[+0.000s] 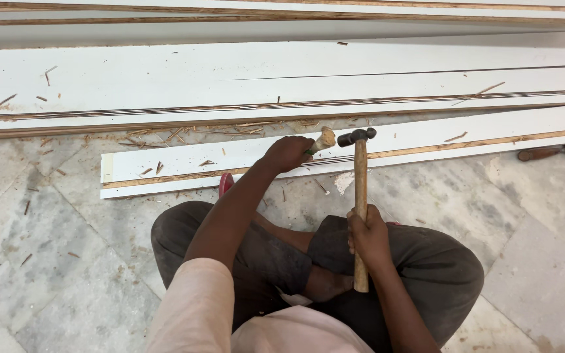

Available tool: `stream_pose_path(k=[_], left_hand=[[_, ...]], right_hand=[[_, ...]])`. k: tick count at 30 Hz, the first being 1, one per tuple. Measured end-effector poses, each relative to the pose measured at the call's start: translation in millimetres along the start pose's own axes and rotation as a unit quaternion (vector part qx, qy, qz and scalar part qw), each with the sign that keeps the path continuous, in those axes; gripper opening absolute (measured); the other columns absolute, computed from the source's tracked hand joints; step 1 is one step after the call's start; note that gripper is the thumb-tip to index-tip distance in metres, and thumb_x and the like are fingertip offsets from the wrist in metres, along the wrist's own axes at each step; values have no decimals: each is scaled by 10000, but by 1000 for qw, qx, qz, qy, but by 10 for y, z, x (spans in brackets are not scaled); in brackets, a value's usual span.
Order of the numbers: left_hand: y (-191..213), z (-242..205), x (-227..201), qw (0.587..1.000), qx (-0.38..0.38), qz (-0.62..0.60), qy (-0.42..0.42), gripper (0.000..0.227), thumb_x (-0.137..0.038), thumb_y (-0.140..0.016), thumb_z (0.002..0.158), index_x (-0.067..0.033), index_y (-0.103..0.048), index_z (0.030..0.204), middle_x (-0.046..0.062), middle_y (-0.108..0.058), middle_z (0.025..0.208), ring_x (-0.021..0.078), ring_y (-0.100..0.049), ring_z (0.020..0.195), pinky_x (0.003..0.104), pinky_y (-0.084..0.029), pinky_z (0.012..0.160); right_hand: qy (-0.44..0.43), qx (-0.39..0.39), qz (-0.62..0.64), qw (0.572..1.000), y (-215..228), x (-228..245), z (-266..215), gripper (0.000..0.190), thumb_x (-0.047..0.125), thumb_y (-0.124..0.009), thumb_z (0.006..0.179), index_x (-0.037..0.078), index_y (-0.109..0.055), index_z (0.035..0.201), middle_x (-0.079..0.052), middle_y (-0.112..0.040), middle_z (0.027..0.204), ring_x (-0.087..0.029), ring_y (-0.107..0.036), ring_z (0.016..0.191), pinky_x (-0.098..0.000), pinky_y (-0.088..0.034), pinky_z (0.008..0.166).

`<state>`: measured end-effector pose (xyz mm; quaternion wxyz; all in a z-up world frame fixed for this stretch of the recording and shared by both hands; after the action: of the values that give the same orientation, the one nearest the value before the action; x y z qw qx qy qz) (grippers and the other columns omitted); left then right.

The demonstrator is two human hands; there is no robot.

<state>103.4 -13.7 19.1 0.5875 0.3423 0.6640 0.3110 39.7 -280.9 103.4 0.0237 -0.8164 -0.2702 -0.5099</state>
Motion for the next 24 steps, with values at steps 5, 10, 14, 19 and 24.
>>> stream_pose_path(k=[5,10,14,19,24], left_hand=[[-130,131,-98,999,29,38,-21,223,-257,-678,912,-116,-664,1084,104,-716,1057,330,-677,1033,490,-536,857],[-398,254,-6,996,39,74,-41,215,-215,-664,913,-109,-675,1099,105,-717,1066,328,-673,1054,486,-542,871],[-637,33,499,979,76,191,6,209,-136,-609,928,-144,-732,1096,117,-715,1105,323,-682,1081,487,-562,892],[-382,-328,1032,987,13,150,60,216,-94,-607,915,-125,-734,1086,121,-715,1116,334,-676,1087,492,-566,880],[222,-519,1148,980,-87,122,129,224,-156,-711,869,-80,-700,1079,159,-721,1017,365,-692,994,495,-559,831]], right_hand=[[44,-49,93,994,119,-3,43,146,166,-578,970,38,-520,1011,-45,-537,694,-122,-488,475,-296,-414,403],[-26,-6,52,998,-49,-155,88,169,216,-563,973,57,-529,1022,-72,-524,684,-141,-494,462,-312,-429,399],[-92,73,9,993,-245,-219,59,211,216,-616,950,32,-569,1043,-51,-557,728,-138,-512,488,-315,-445,420],[-31,57,28,998,-234,-121,54,233,240,-627,957,43,-552,1056,-36,-555,741,-106,-511,516,-295,-461,441],[-27,-16,95,995,-42,-147,118,205,204,-603,944,45,-526,1048,-65,-543,730,-131,-494,488,-307,-430,426]])
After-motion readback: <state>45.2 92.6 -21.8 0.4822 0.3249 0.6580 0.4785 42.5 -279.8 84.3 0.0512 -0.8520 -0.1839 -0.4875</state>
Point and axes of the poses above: each hand's wrist, its own z-axis towards the middle knuckle, its own y-axis out of the back of the hand, x = y × z, the point moved 7 cm from there along z, towards the middle knuckle
